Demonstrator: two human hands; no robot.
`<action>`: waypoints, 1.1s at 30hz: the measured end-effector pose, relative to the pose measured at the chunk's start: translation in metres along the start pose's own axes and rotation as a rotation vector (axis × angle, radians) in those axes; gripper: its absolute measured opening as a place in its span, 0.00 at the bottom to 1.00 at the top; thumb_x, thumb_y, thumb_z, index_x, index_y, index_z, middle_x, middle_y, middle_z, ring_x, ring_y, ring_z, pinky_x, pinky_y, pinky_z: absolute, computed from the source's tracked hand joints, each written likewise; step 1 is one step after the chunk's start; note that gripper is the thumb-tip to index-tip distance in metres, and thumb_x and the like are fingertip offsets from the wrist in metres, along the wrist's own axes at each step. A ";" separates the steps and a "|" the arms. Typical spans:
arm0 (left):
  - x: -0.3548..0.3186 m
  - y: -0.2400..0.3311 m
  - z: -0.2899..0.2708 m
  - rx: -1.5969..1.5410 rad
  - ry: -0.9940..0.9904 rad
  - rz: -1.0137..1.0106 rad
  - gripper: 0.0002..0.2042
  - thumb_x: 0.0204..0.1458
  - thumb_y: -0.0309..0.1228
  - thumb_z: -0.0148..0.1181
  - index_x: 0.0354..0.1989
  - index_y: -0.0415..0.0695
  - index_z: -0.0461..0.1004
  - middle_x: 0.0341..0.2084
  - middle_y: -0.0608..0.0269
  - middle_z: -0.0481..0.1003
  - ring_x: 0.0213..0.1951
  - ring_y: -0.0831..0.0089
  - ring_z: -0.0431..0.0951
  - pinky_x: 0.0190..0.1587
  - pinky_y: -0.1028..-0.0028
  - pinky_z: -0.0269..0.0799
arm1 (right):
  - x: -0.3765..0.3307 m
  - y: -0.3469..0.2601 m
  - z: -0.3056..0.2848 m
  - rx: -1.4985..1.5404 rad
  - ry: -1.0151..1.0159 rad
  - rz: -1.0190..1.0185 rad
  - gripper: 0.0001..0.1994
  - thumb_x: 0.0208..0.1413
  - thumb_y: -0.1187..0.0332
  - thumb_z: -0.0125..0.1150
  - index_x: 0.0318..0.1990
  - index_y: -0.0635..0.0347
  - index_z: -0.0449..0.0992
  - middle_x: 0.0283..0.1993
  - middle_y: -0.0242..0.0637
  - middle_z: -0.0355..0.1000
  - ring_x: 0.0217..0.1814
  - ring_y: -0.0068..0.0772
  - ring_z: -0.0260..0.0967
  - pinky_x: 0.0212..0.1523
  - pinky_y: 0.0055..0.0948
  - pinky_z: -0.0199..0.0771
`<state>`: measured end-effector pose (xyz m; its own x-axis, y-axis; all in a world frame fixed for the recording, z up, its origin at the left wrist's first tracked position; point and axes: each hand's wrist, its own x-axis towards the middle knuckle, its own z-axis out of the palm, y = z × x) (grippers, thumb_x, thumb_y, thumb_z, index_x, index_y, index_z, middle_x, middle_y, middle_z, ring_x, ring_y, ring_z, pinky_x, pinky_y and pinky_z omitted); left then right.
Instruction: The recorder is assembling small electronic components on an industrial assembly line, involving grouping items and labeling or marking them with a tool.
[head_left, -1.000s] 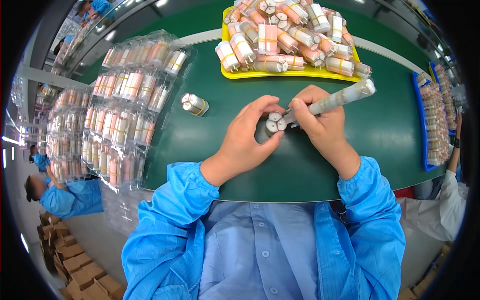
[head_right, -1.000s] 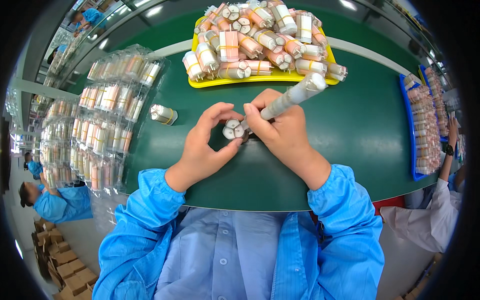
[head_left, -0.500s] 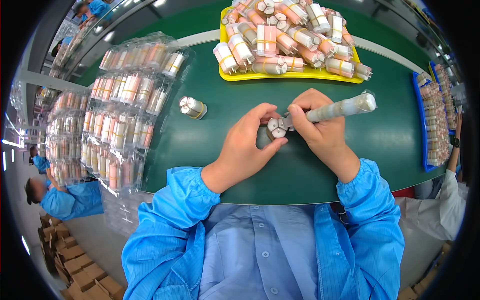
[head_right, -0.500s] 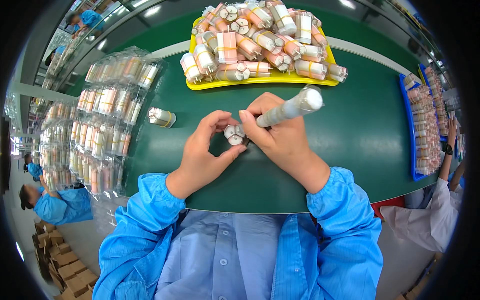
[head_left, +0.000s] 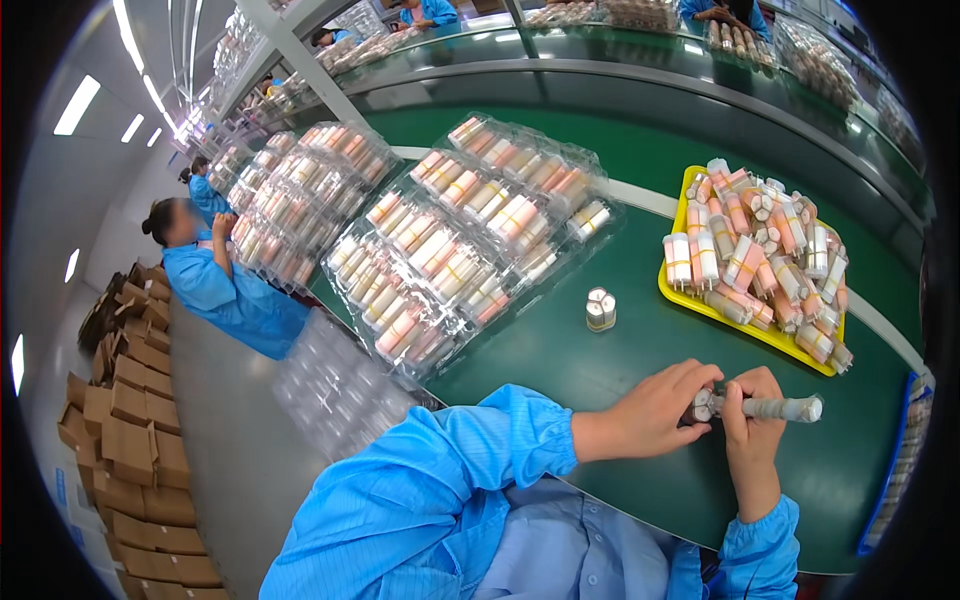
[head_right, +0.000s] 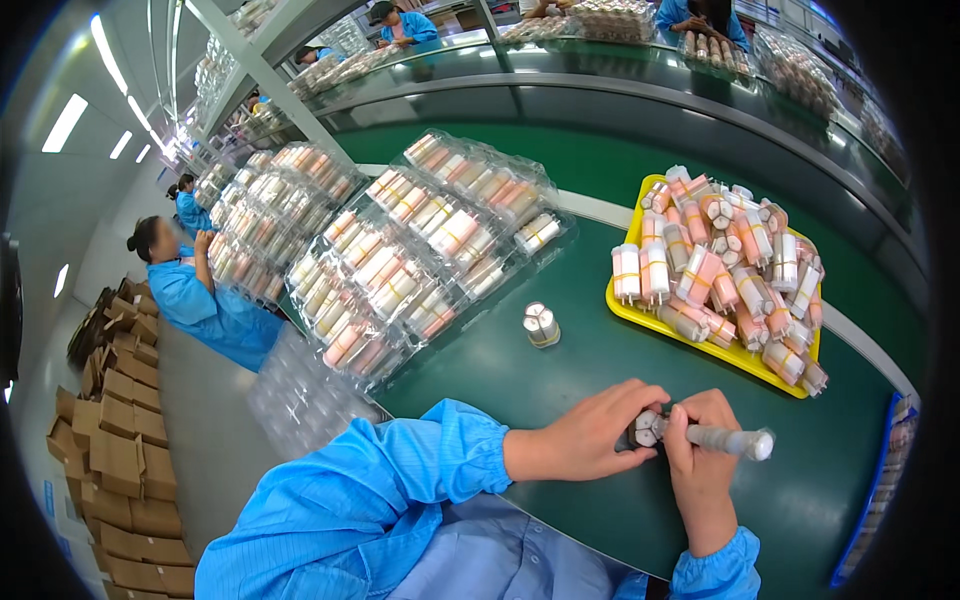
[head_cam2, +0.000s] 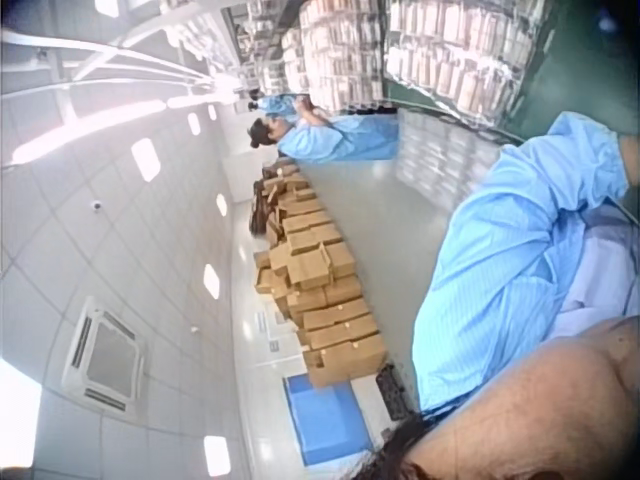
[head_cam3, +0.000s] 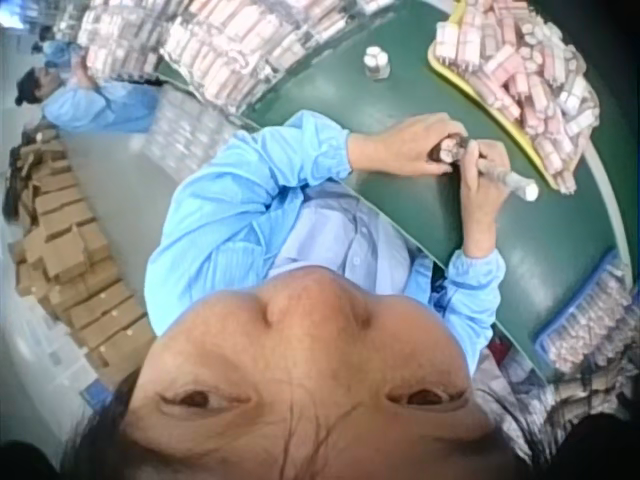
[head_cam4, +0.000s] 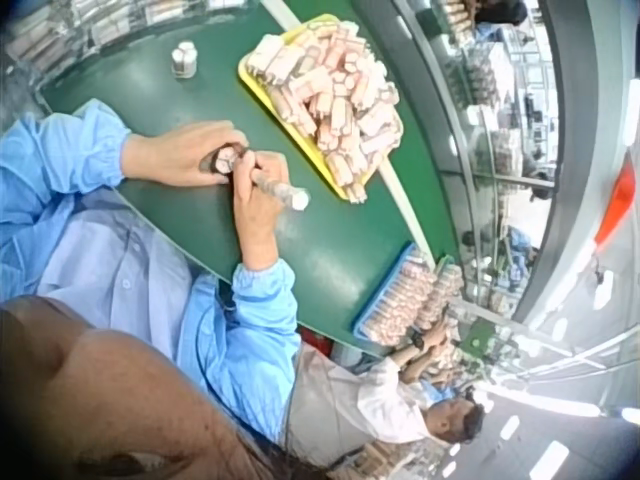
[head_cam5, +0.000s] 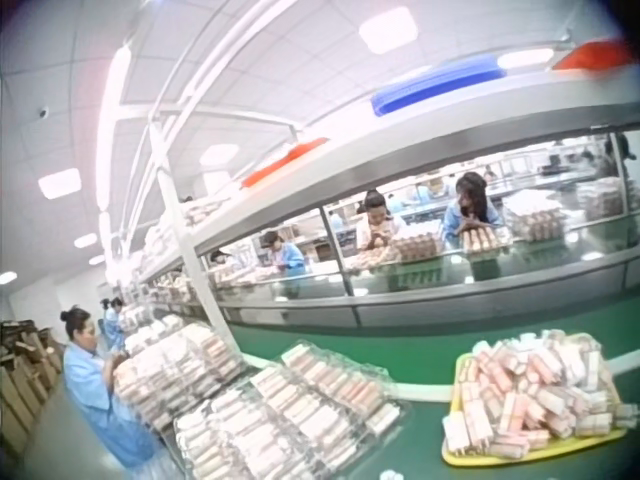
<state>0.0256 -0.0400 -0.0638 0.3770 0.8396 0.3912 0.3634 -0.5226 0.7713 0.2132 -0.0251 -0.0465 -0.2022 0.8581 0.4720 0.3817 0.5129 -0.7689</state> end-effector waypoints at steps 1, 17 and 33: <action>-0.001 -0.003 0.000 0.031 0.005 -0.010 0.28 0.48 0.27 0.70 0.58 0.41 0.65 0.44 0.51 0.72 0.46 0.52 0.75 0.47 0.60 0.73 | 0.000 -0.002 0.000 0.000 -0.004 0.004 0.07 0.59 0.75 0.63 0.30 0.64 0.71 0.30 0.40 0.69 0.30 0.34 0.66 0.32 0.34 0.66; -0.031 -0.010 -0.067 -1.069 0.182 -0.371 0.30 0.60 0.34 0.67 0.66 0.34 0.64 0.56 0.51 0.75 0.59 0.59 0.76 0.59 0.62 0.76 | 0.000 0.042 0.003 0.102 0.066 0.265 0.10 0.63 0.69 0.64 0.31 0.63 0.75 0.25 0.30 0.69 0.27 0.20 0.63 0.29 0.26 0.64; -0.038 -0.052 -0.091 0.465 0.513 -0.111 0.30 0.52 0.30 0.68 0.65 0.44 0.65 0.54 0.50 0.70 0.57 0.53 0.73 0.59 0.62 0.73 | -0.004 0.036 0.008 0.001 0.047 0.078 0.10 0.62 0.69 0.65 0.31 0.63 0.75 0.26 0.34 0.73 0.26 0.24 0.69 0.29 0.27 0.68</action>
<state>-0.0852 -0.0314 -0.0731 -0.0923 0.7960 0.5983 0.7461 -0.3426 0.5709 0.2209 -0.0105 -0.0792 -0.1297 0.8934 0.4301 0.3936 0.4445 -0.8047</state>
